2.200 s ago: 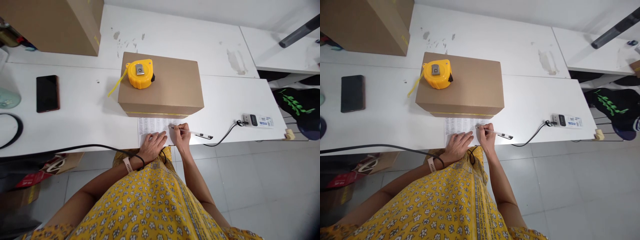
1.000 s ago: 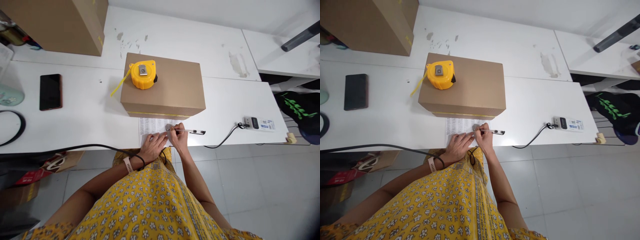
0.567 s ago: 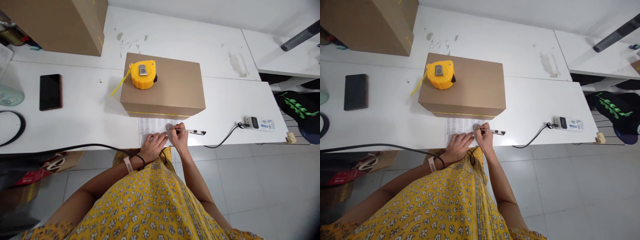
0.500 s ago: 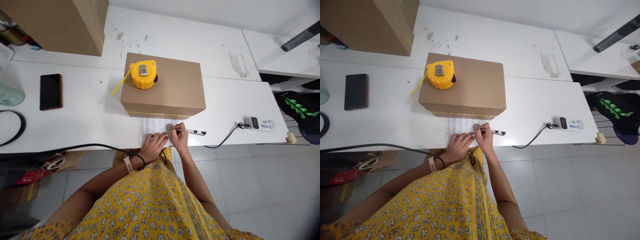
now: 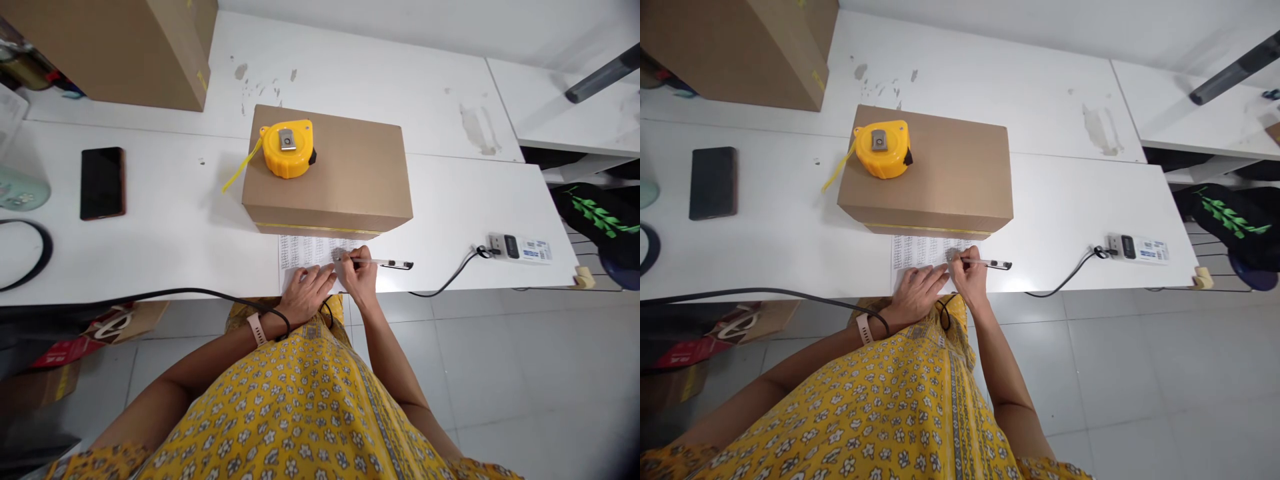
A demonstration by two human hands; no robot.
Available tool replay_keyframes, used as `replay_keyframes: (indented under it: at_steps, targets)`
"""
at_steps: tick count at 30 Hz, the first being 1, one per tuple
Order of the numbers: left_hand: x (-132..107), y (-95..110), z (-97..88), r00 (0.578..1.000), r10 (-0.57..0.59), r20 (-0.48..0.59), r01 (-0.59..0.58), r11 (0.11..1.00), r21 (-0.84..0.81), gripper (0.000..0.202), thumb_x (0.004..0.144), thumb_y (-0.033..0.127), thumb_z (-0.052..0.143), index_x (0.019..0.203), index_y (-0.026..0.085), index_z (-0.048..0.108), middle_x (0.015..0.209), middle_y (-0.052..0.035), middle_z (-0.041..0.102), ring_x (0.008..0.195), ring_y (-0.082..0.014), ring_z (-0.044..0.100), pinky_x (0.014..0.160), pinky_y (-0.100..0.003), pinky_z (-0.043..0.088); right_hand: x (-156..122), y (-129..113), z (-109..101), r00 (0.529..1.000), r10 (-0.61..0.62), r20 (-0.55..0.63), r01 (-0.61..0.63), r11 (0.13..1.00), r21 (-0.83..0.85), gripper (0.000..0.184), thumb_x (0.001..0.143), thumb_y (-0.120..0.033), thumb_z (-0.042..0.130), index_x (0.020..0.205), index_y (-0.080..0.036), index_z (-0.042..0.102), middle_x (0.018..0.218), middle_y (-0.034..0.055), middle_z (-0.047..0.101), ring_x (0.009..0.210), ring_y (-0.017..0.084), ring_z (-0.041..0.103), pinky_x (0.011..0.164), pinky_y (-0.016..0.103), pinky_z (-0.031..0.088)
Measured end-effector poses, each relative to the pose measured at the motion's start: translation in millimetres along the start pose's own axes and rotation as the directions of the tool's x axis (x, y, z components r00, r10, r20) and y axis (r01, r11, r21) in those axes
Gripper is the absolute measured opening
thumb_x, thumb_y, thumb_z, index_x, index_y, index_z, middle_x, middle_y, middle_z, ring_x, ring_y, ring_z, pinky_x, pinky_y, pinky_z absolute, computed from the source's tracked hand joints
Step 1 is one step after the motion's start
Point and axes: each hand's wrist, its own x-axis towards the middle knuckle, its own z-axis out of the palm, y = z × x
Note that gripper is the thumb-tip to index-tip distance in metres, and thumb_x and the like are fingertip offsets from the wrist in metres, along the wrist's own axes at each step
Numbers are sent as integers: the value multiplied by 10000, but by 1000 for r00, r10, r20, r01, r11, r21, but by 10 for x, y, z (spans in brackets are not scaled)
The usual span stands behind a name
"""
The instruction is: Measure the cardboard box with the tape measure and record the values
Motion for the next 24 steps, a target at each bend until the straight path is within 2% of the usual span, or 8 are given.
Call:
replay_keyframes:
  at_steps: [9,11,14,17,19,21,24]
  targets:
    - [6,7,-12,1000,-6,29,6,1000,-14,407,1050,286,426,1416,191,577,1549,-70,508,1267,-272,542,986,-431,433,0,-16,2,1000,13,-21,-13,1000,14,194,842,-281,590,721,-234,446,572,-84,435,531,99,408,512,243,324]
    - [7,8,-15,1000,-4,16,4,1000,-4,405,1054,298,420,1406,185,585,1542,-66,518,1253,-272,547,975,-432,437,-22,-20,-18,996,14,-89,-9,998,61,208,841,-289,600,710,-230,450,589,-75,460,542,100,421,523,244,335]
    - [5,7,-15,1000,-2,-7,2,1000,13,398,1059,303,411,1389,183,600,1529,-58,534,1231,-270,558,961,-431,440,-85,-5,-80,965,41,-260,5,985,173,217,864,-316,606,732,-225,459,623,-69,474,558,98,443,551,244,364]
    - [1,4,-15,1000,4,-16,-4,1000,19,390,1057,291,417,1385,189,602,1527,-56,536,1228,-269,561,959,-432,439,-172,73,-184,909,71,-410,16,979,204,169,948,-386,537,900,-226,512,669,-58,529,586,111,509,585,253,407]
    - [2,1,-20,1000,1,-5,-1,1000,13,390,1056,293,420,1386,193,602,1529,-61,533,1239,-271,559,963,-431,437,-230,173,-270,892,23,-452,14,997,80,224,994,-413,467,1065,-216,547,786,-6,638,702,141,612,672,288,466]
    - [8,-1,-33,1000,-5,21,5,1000,3,390,1054,297,429,1388,194,601,1530,-68,532,1246,-273,558,966,-433,438,-273,301,-355,904,-99,-415,34,986,-161,281,1010,-399,435,1143,-203,588,957,61,710,875,181,670,800,347,492]
    - [20,0,-56,997,-13,70,14,1000,-8,396,1040,291,458,1401,192,589,1538,-80,521,1254,-277,554,974,-442,441,-293,483,-440,915,-302,-267,136,855,-501,262,1008,-322,442,1096,-208,661,1116,97,739,1029,215,672,891,386,461]
